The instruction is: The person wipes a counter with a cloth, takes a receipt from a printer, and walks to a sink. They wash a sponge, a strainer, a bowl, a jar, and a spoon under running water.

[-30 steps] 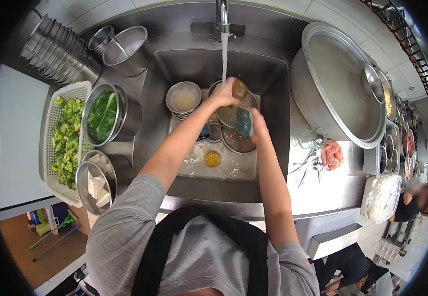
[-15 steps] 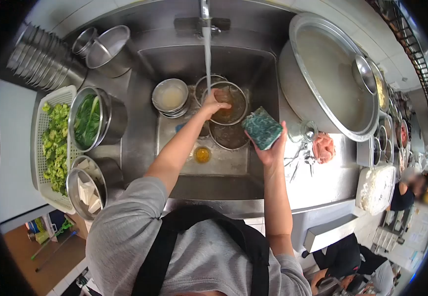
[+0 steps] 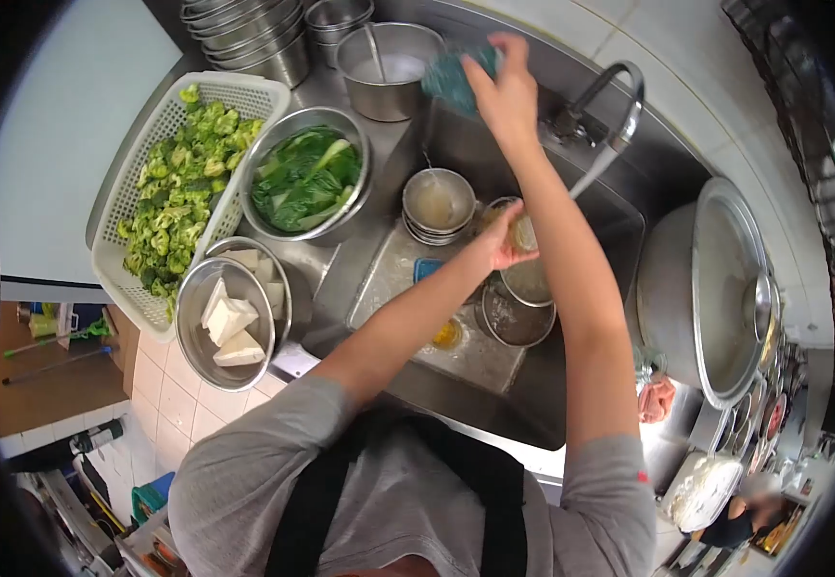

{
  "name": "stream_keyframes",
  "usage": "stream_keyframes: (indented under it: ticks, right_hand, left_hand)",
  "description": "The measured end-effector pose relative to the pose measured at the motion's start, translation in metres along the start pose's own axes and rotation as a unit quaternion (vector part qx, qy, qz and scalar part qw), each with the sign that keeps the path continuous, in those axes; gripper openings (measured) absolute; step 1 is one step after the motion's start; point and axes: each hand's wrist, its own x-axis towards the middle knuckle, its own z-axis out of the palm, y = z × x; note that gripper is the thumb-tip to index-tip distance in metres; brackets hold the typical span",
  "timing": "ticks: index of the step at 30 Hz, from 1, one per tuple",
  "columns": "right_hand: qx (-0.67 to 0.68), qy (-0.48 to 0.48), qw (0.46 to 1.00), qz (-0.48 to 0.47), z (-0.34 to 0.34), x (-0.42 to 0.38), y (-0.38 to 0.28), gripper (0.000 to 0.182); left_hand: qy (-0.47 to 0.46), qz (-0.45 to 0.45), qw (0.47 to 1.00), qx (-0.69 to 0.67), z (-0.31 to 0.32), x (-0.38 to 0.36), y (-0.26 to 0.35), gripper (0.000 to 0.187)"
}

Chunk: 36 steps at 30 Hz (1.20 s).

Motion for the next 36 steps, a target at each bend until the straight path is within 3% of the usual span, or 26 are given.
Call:
stream_keyframes:
  ticks: [2, 5, 8, 9, 10, 11, 13, 16, 17, 19, 20, 22, 23, 24, 26, 29, 32, 35, 36]
  right_hand:
    - [-0.073, -0.083, 0.991, 0.073, 0.054, 0.042, 0.002, 0.046]
    - [-0.28, -0.195, 0.937, 0.077, 0.134, 0.073, 0.03, 0.042]
    - [-0.355, -0.419, 0.818, -0.171, 0.181, 0.09, 0.056, 0.043]
    - [-0.325, -0.561, 0.742, -0.167, 0.199, 0.094, 0.064, 0.052]
    - [-0.294, -0.586, 0.746, -0.117, 0.212, 0.09, 0.075, 0.054]
    - [-0.263, -0.609, 0.746, -0.063, 0.215, 0.08, 0.074, 0.057]
    - [-0.233, -0.61, 0.755, 0.063, 0.213, 0.065, 0.072, 0.06]
    - [-0.31, -0.667, 0.671, 0.097, 0.216, 0.078, 0.073, 0.062]
    - [-0.384, -0.673, 0.631, 0.009, 0.21, 0.078, 0.06, 0.059]
    - [-0.305, -0.58, 0.753, -0.061, 0.2, 0.08, 0.072, 0.055]
    - [-0.219, -0.54, 0.813, -0.012, 0.184, 0.086, 0.072, 0.056]
    - [0.011, -0.437, 0.892, 0.118, 0.134, 0.097, 0.064, 0.056]
    - [0.16, -0.37, 0.897, 0.182, 0.105, 0.097, 0.059, 0.055]
    - [0.356, -0.284, 0.851, 0.264, 0.062, 0.083, 0.047, 0.051]
    - [0.399, -0.139, 0.857, 0.294, -0.02, 0.042, 0.014, 0.058]
    - [0.45, -0.002, 0.866, 0.219, -0.108, -0.037, 0.007, 0.056]
    - [0.45, 0.125, 0.84, 0.278, -0.153, -0.102, 0.033, 0.047]
    - [0.369, 0.184, 0.861, 0.298, -0.164, -0.137, 0.071, 0.03]
    - [0.385, 0.227, 0.834, 0.323, -0.165, -0.15, 0.085, 0.033]
  left_hand:
    - [0.011, 0.003, 0.997, 0.072, 0.0, -0.023, -0.003, 0.065]
    - [0.023, -0.004, 0.997, 0.076, -0.017, -0.039, -0.005, 0.068]
    - [0.101, 0.025, 0.989, 0.107, -0.017, -0.074, 0.007, 0.072]
    - [0.119, 0.029, 0.986, 0.117, -0.021, -0.075, 0.009, 0.072]
    - [0.137, 0.03, 0.982, 0.129, -0.026, -0.077, 0.01, 0.073]
    - [0.078, 0.007, 0.991, 0.11, -0.032, -0.076, 0.014, 0.071]
    - [0.06, -0.012, 0.993, 0.099, -0.04, -0.065, 0.009, 0.071]
    - [0.082, 0.006, 0.975, 0.206, -0.031, -0.047, -0.003, 0.072]
    - [0.095, 0.021, 0.96, 0.262, -0.023, -0.041, -0.009, 0.073]
    - [0.117, 0.194, 0.863, 0.452, -0.032, 0.005, -0.033, 0.073]
    - [0.121, 0.28, 0.789, 0.534, -0.033, 0.021, -0.043, 0.074]
    - [0.106, 0.344, 0.772, 0.524, -0.001, -0.012, -0.028, 0.075]
    - [0.109, 0.341, 0.769, 0.529, 0.009, -0.018, -0.023, 0.074]
    - [0.107, 0.344, 0.762, 0.538, 0.011, -0.015, -0.021, 0.075]
    - [0.124, 0.393, 0.733, 0.54, 0.013, 0.001, -0.023, 0.074]
    - [0.061, 0.459, 0.713, 0.526, 0.025, 0.01, -0.017, 0.072]
    - [0.007, 0.444, 0.751, 0.489, 0.052, -0.007, -0.022, 0.069]
    - [-0.019, 0.419, 0.719, 0.554, 0.07, -0.015, -0.049, 0.07]
    - [-0.017, 0.415, 0.707, 0.572, 0.076, -0.023, -0.058, 0.07]
